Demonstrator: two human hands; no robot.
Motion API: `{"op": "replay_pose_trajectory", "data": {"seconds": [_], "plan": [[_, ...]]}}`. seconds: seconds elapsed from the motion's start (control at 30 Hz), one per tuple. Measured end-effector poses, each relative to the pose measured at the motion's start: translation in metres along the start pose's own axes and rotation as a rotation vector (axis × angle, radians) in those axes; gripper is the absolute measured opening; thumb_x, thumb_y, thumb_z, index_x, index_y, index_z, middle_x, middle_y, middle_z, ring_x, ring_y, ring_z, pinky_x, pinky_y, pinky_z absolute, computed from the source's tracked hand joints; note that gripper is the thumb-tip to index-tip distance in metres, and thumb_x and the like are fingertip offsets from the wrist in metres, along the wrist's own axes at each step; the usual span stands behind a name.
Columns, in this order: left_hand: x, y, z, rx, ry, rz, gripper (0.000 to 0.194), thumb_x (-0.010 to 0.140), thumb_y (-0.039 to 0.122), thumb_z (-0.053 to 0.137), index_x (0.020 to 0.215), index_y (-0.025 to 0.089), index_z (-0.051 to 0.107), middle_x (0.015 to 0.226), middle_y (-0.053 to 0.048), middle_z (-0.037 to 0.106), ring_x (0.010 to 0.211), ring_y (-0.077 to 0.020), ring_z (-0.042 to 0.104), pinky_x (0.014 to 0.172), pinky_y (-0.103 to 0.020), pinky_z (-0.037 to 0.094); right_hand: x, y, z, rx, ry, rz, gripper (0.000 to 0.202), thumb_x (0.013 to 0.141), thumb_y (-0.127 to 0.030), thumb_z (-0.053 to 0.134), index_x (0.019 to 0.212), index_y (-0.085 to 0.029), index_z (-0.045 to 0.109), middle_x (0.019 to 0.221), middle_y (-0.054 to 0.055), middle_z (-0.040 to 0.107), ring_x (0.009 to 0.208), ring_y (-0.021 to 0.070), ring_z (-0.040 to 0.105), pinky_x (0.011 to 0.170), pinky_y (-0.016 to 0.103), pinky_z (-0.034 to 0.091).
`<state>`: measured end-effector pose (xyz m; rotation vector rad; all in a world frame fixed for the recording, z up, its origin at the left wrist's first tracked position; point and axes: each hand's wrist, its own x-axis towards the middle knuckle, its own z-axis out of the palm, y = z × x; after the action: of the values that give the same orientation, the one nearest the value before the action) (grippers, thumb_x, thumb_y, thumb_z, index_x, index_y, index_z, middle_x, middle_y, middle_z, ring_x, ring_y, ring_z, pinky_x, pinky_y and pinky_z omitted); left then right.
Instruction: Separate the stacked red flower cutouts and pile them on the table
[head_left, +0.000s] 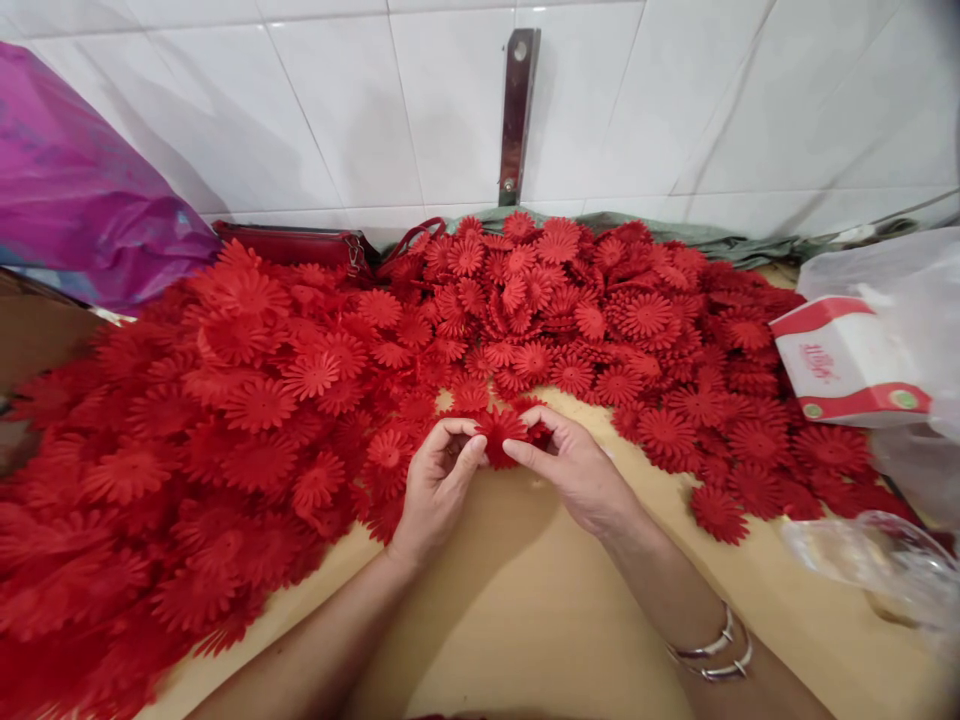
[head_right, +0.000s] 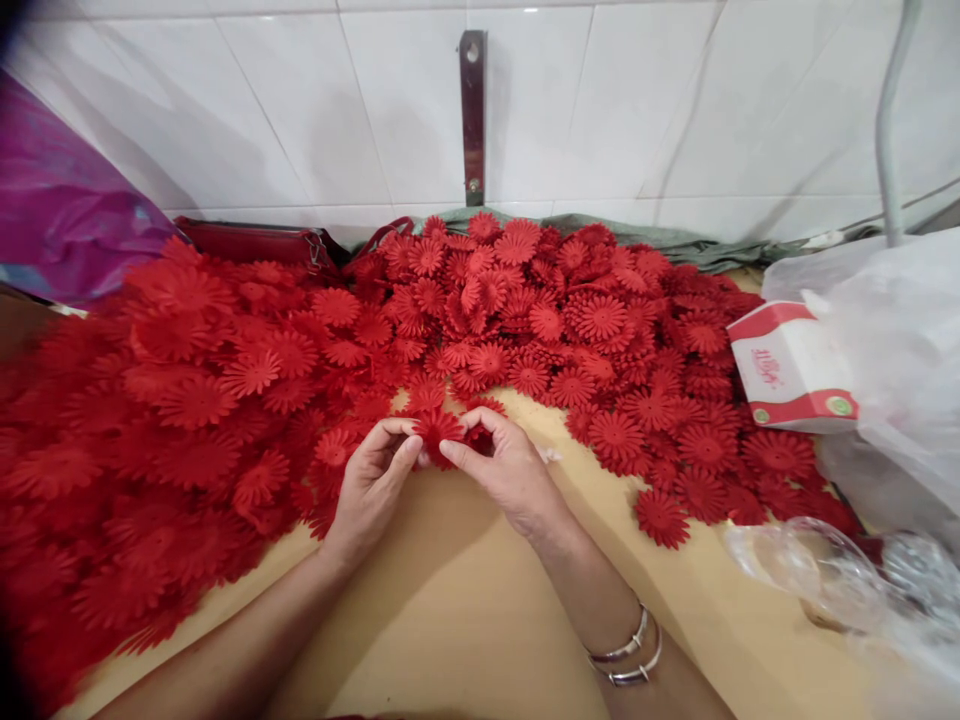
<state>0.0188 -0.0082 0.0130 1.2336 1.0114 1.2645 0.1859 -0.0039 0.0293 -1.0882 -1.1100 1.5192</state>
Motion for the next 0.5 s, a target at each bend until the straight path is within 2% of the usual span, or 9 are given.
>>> {"op": "replay_pose_trajectory", "data": {"seconds": [0.13, 0.3, 0.37, 0.5], "plan": [[0.0004, 0.0002, 0.0017, -0.047, -0.050, -0.048, 0.033, 0.084, 0.041, 0.075, 0.104, 0.019, 0.060, 0.077, 0.002, 0.060, 0.070, -0.0106, 0.056, 0.067, -0.021, 0.047, 0.0005, -0.0002, 0.0015, -0.022, -0.030, -0.005, 0.023, 0.077, -0.038, 0.078, 0.085, -0.021, 0.065, 0.085, -0.001, 0.068, 0.082, 0.0151, 0.062, 0.084, 0.030, 0.048], [0.0025, -0.0011, 0.0023, -0.044, -0.032, -0.036, 0.026, 0.087, 0.038, 0.073, 0.098, 0.019, 0.060, 0.081, 0.001, 0.058, 0.071, -0.0097, 0.054, 0.068, -0.021, 0.047, 0.0019, 0.0004, 0.0013, 0.035, 0.099, -0.043, 0.028, 0.075, -0.036, 0.079, 0.095, -0.022, 0.064, 0.067, -0.006, 0.060, 0.060, 0.0105, 0.051, 0.064, 0.025, 0.044], [0.0030, -0.0014, 0.0019, -0.058, -0.038, -0.020, 0.028, 0.086, 0.040, 0.073, 0.100, 0.019, 0.061, 0.086, 0.000, 0.059, 0.072, -0.0100, 0.055, 0.070, -0.022, 0.048, 0.0025, 0.0000, 0.0003, 0.035, 0.085, -0.033, 0.029, 0.076, -0.036, 0.078, 0.098, -0.021, 0.066, 0.075, -0.003, 0.066, 0.064, 0.0111, 0.055, 0.066, 0.026, 0.046], [0.0019, -0.0011, 0.0004, -0.056, -0.070, -0.030, 0.034, 0.087, 0.044, 0.072, 0.107, 0.018, 0.061, 0.085, -0.001, 0.063, 0.075, -0.0118, 0.057, 0.072, -0.023, 0.049, 0.0034, -0.0005, -0.0014, -0.051, 0.087, -0.026, 0.024, 0.076, -0.039, 0.076, 0.086, -0.020, 0.067, 0.085, 0.002, 0.072, 0.077, 0.0151, 0.063, 0.079, 0.031, 0.051]]}}
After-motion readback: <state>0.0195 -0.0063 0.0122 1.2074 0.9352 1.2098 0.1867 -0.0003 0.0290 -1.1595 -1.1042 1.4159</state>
